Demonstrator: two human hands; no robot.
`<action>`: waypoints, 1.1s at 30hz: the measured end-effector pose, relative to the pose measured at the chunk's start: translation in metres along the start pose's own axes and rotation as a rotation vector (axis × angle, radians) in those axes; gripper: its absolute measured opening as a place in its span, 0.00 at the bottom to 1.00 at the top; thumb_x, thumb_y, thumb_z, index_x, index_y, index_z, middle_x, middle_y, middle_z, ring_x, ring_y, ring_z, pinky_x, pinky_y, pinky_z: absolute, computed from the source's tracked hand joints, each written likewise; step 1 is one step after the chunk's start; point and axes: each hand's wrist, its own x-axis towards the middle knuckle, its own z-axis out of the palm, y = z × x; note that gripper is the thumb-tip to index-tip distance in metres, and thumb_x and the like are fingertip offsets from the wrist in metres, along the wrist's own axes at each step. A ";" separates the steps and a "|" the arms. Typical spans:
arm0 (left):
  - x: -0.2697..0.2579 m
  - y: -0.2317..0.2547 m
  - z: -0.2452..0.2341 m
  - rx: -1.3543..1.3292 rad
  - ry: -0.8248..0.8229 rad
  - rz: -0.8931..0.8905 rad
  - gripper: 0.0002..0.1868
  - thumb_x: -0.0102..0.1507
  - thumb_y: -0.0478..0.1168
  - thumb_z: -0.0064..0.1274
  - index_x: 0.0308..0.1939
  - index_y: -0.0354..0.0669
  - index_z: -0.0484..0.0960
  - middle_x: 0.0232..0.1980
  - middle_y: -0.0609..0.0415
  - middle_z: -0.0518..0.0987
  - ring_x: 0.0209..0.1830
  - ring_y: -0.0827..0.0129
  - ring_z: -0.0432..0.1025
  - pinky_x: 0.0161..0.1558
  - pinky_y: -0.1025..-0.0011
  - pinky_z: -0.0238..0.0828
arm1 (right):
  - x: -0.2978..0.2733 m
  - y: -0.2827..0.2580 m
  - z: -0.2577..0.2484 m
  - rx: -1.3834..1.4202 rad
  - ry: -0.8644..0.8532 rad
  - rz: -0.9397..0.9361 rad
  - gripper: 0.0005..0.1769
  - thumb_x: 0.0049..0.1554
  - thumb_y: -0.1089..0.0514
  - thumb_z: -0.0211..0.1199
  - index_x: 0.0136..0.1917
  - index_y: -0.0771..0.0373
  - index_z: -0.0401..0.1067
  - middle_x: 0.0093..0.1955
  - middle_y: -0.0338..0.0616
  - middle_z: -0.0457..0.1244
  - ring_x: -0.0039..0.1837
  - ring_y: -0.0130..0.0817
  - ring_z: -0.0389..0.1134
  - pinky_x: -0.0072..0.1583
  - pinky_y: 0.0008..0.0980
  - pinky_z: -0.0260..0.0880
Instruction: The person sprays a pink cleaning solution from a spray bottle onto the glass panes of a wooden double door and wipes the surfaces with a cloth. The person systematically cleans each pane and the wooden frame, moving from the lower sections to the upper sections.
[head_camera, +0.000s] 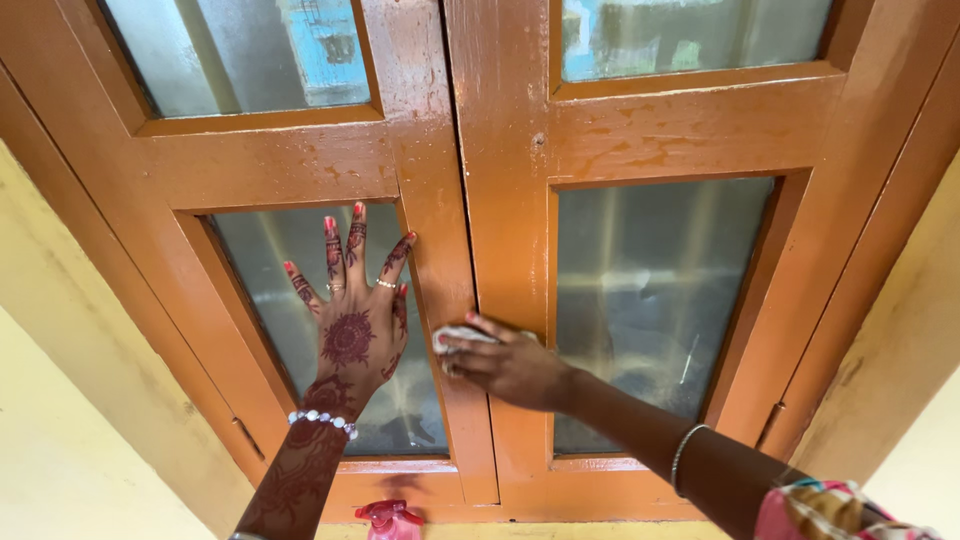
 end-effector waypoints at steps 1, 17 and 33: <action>0.002 0.001 0.000 0.000 0.001 -0.008 0.36 0.63 0.39 0.47 0.75 0.70 0.60 0.85 0.47 0.34 0.85 0.46 0.27 0.69 0.23 0.17 | 0.000 0.007 -0.007 -0.019 -0.016 0.014 0.26 0.54 0.61 0.62 0.67 0.53 0.72 0.79 0.35 0.56 0.82 0.34 0.48 0.82 0.54 0.40; 0.051 0.036 0.015 -0.014 0.256 0.146 0.32 0.72 0.49 0.40 0.81 0.65 0.53 0.86 0.51 0.40 0.86 0.53 0.36 0.73 0.27 0.17 | 0.008 0.104 -0.123 -0.049 0.435 0.474 0.39 0.52 0.73 0.55 0.76 0.56 0.65 0.82 0.41 0.52 0.85 0.45 0.46 0.81 0.62 0.37; 0.104 0.076 -0.007 -0.118 0.366 0.221 0.34 0.73 0.48 0.40 0.83 0.55 0.49 0.86 0.55 0.42 0.87 0.57 0.35 0.75 0.29 0.18 | 0.017 0.126 -0.152 -0.257 0.398 0.559 0.45 0.47 0.74 0.54 0.78 0.55 0.62 0.84 0.41 0.48 0.85 0.45 0.45 0.81 0.61 0.34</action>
